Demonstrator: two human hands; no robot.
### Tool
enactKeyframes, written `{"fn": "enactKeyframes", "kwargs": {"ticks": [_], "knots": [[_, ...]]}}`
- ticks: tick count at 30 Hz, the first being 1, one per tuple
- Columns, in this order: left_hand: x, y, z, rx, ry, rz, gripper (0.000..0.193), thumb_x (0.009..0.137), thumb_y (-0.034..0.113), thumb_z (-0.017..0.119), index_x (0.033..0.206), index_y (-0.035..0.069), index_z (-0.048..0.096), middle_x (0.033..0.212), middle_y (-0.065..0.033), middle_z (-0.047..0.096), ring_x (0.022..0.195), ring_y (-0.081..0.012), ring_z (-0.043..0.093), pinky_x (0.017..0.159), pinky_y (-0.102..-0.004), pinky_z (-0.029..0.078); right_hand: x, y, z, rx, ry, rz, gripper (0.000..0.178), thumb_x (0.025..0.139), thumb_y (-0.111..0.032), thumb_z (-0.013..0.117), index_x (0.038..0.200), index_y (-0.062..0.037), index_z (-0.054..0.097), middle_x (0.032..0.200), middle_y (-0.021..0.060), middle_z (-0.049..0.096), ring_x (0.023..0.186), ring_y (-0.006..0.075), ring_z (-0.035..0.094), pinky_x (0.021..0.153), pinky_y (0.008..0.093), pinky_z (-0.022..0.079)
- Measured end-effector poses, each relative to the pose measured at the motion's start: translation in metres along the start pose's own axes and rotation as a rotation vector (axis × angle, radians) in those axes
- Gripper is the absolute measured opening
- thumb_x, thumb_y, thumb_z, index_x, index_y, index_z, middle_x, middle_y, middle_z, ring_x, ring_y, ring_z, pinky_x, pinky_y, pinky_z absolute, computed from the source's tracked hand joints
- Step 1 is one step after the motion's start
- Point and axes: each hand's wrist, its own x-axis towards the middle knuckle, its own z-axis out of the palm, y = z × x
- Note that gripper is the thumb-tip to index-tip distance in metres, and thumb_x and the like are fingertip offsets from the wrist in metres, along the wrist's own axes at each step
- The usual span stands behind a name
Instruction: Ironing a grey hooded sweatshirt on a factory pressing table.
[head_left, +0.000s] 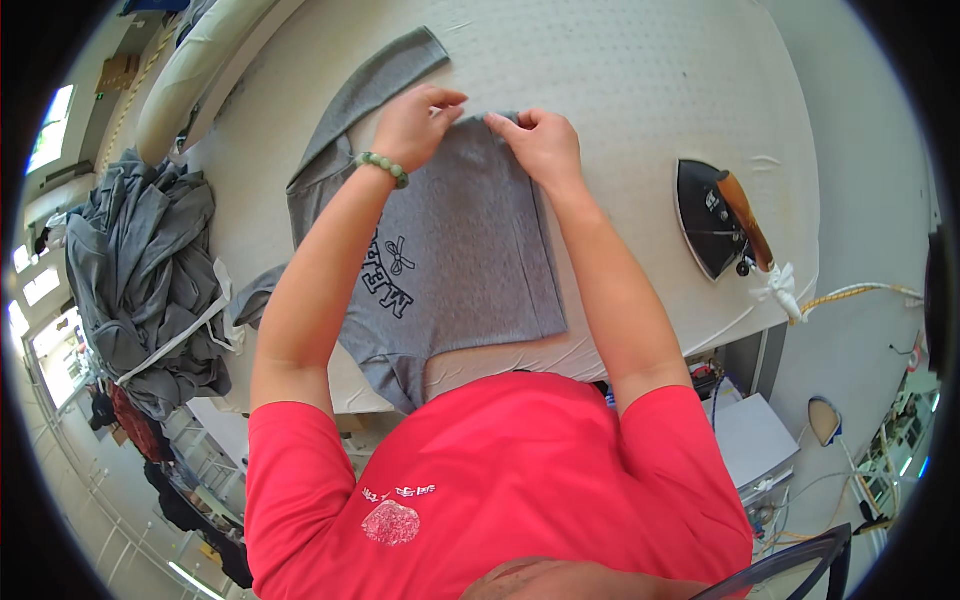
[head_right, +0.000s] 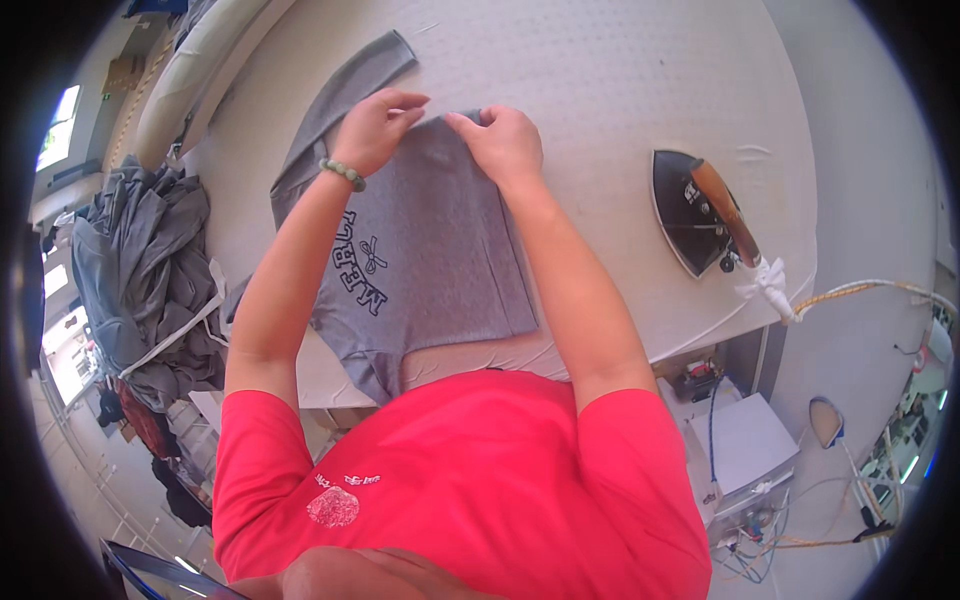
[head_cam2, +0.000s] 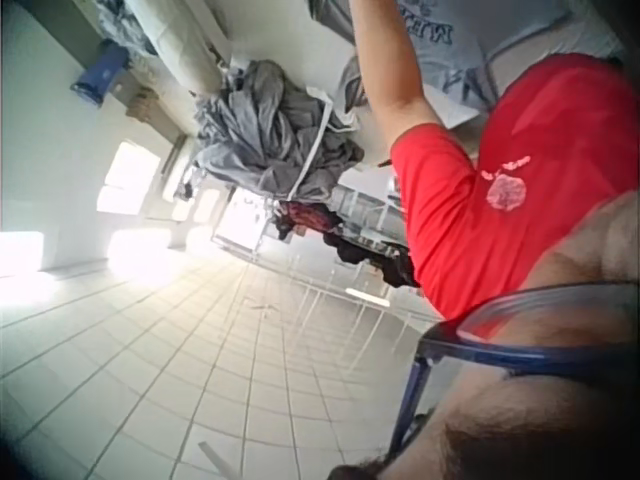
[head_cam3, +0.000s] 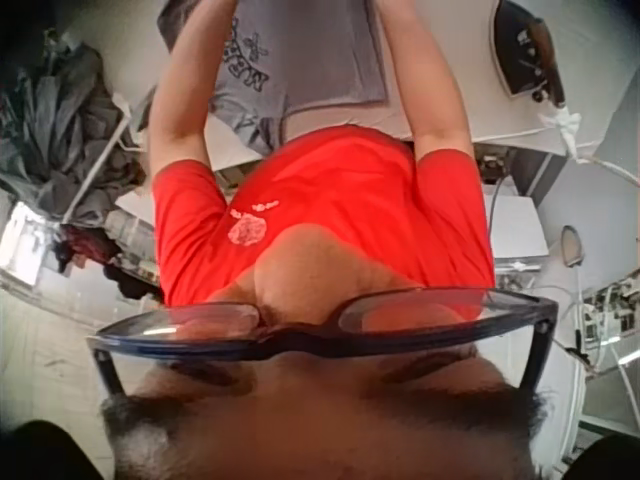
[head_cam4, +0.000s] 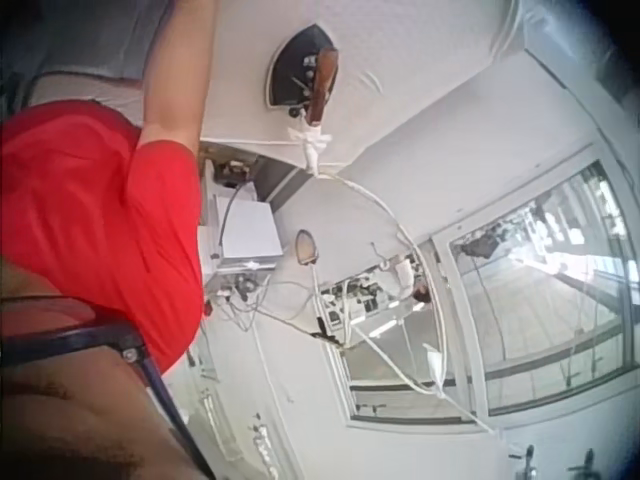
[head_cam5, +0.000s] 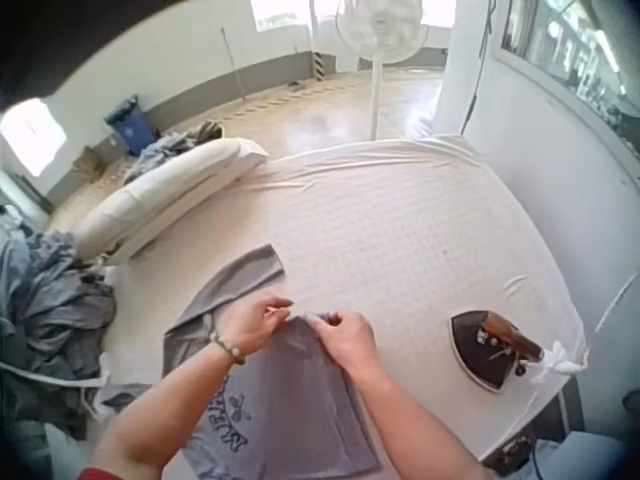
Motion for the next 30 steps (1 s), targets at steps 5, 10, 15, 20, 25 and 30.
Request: {"fn": "enactKeyframes", "kwargs": {"ticks": [5, 10, 15, 20, 25, 30], "knots": [[0.010, 0.001, 0.006, -0.026, -0.107, 0.010, 0.030, 0.096, 0.018, 0.072, 0.121, 0.001, 0.074, 0.113, -0.0127, 0.077, 0.106, -0.0205, 0.071, 0.092, -0.0322, 0.055, -0.001, 0.001, 0.018, 0.509, 0.029, 0.142, 0.021, 0.088, -0.018, 0.082, 0.082, -0.0041, 0.067, 0.076, 0.0001, 0.068, 0.064, 0.0065, 0.054, 0.059, 0.0256, 0.045], [0.011, -0.001, 0.008, -0.233, -0.239, -0.030, 0.033, 0.091, 0.025, 0.076, 0.116, 0.003, 0.076, 0.108, -0.0163, 0.077, 0.097, -0.0261, 0.074, 0.089, -0.0348, 0.056, -0.008, 0.020, 0.032, 0.770, 0.053, 0.047, 0.021, 0.088, -0.010, 0.081, 0.080, -0.0080, 0.062, 0.077, -0.0037, 0.065, 0.065, 0.0035, 0.053, 0.058, 0.0216, 0.043], [0.012, 0.018, -0.003, -0.130, -0.359, -0.041, 0.033, 0.093, 0.020, 0.076, 0.117, -0.002, 0.074, 0.108, -0.0146, 0.077, 0.099, -0.0191, 0.071, 0.089, -0.0327, 0.055, -0.012, 0.022, 0.032, 0.875, 0.017, 0.005, 0.019, 0.090, -0.011, 0.080, 0.086, -0.0068, 0.062, 0.081, -0.0019, 0.066, 0.070, 0.0034, 0.057, 0.061, 0.0208, 0.046], [0.007, 0.031, -0.006, 0.046, -0.328, 0.059, 0.031, 0.092, 0.026, 0.075, 0.110, 0.001, 0.076, 0.102, -0.0157, 0.077, 0.093, -0.0258, 0.073, 0.084, -0.0364, 0.055, -0.012, 0.020, 0.023, 0.981, -0.083, 0.063, 0.022, 0.090, -0.020, 0.081, 0.093, -0.0027, 0.067, 0.086, 0.0009, 0.069, 0.077, 0.0053, 0.060, 0.065, 0.0233, 0.049], [0.008, 0.025, 0.008, 0.046, -0.138, 0.142, 0.027, 0.095, 0.026, 0.071, 0.107, 0.002, 0.072, 0.097, -0.0166, 0.074, 0.091, -0.0291, 0.070, 0.082, -0.0386, 0.054, -0.040, 0.039, 0.005, 0.609, -0.322, 0.162, 0.030, 0.093, -0.025, 0.079, 0.108, -0.0008, 0.072, 0.096, 0.0034, 0.074, 0.084, 0.0079, 0.065, 0.073, 0.0268, 0.054], [0.017, 0.010, 0.022, 0.128, -0.034, 0.129, 0.027, 0.097, 0.028, 0.069, 0.107, 0.003, 0.070, 0.099, -0.0169, 0.073, 0.095, -0.0316, 0.069, 0.084, -0.0407, 0.053, -0.146, 0.092, -0.015, 0.359, -0.550, 0.110, 0.046, 0.088, -0.031, 0.083, 0.115, 0.0036, 0.071, 0.102, 0.0072, 0.075, 0.092, 0.0131, 0.067, 0.084, 0.0333, 0.056]]}}
